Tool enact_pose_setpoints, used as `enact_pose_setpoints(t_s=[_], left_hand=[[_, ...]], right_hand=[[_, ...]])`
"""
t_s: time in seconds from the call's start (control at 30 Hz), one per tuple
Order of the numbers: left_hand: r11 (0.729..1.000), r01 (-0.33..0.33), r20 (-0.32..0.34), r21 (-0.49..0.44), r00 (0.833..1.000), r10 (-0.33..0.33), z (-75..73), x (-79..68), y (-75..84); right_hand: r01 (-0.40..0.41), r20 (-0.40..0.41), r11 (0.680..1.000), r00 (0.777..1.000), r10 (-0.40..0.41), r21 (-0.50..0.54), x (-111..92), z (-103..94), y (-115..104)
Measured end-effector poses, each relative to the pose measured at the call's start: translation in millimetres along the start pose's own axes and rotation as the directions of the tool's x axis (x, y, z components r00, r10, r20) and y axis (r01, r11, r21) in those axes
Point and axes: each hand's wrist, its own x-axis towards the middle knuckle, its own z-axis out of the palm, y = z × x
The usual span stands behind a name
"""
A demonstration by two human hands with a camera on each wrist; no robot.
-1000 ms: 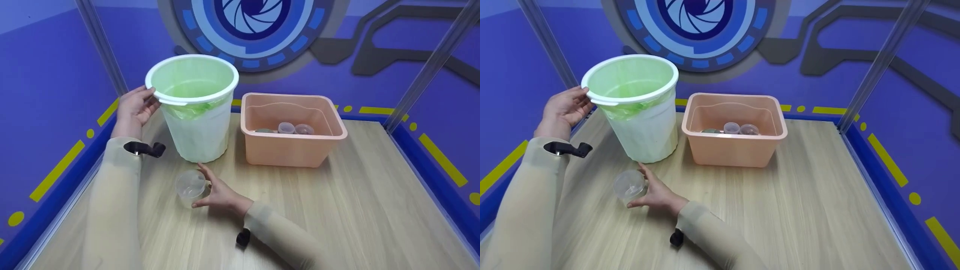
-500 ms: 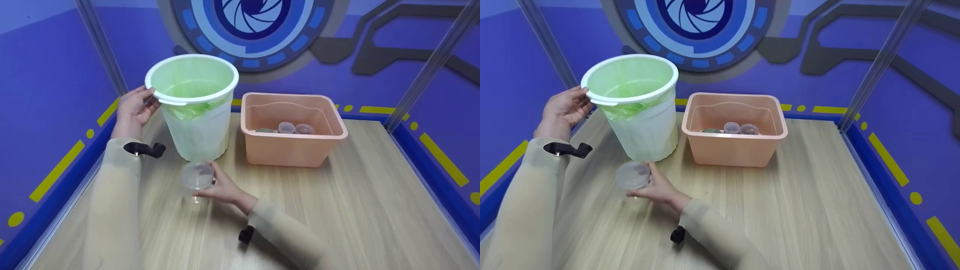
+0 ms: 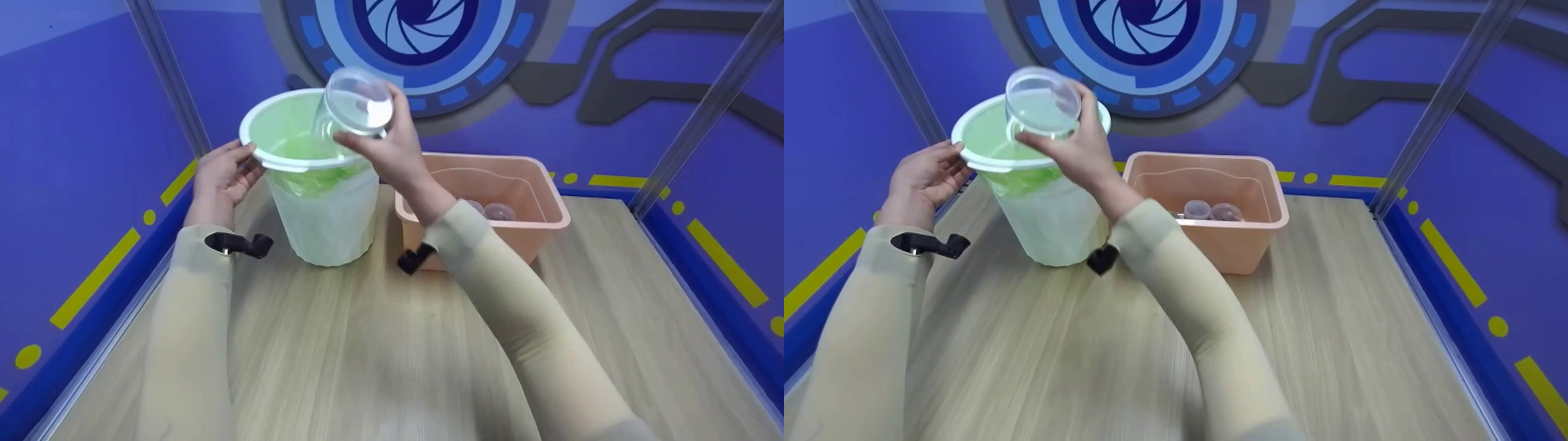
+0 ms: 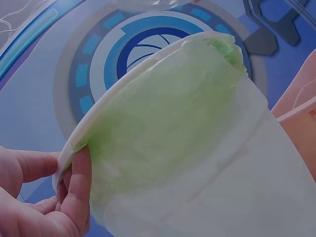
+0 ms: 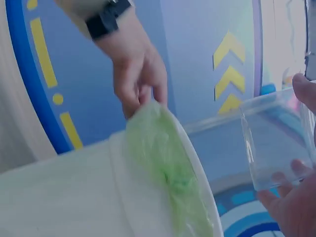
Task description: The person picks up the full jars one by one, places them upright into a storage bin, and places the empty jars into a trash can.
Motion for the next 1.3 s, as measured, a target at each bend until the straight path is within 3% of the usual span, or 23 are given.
enact_pose_setpoints(t_s=[0.13,0.27,0.57,0.83,1.0,1.17,1.3], left_hand=[[1.0,0.009,-0.001,-0.013,1.0,-0.009,-0.5,0.5,-0.2],[1.0,0.011,0.012,-0.019,1.0,-0.01,-0.8,0.9,-0.6],[1.0,0.007,0.012,0.007,1.0,-0.007,-0.8,1.1,2.2],[1.0,0.005,0.035,-0.03,0.999,-0.004,-1.6,2.3,1.4],[0.999,0.01,0.05,-0.048,0.999,-0.007,0.3,3.1,0.1],[0.999,0.018,0.049,-0.033,0.999,-0.016,1.3,3.6,-0.1],[0.999,0.03,0.032,-0.042,0.999,-0.028,1.5,3.0,0.0]], right_hand=[[-0.056,-0.039,0.986,0.998,0.05,-0.155,21,4.8,16],[-0.131,-0.03,0.946,0.991,0.128,-0.297,24,7.5,34],[-0.184,-0.013,0.923,0.982,0.191,-0.338,22,4.7,38],[-0.167,0.055,0.968,0.982,0.18,-0.186,16,-3.2,38],[-0.153,0.044,0.986,0.987,0.156,-0.068,5,-14.6,36],[-0.118,0.022,0.991,0.993,0.117,0.066,-14,-33.7,27],[-0.138,-0.01,0.973,0.99,0.142,0.183,-35,-59.7,13]])
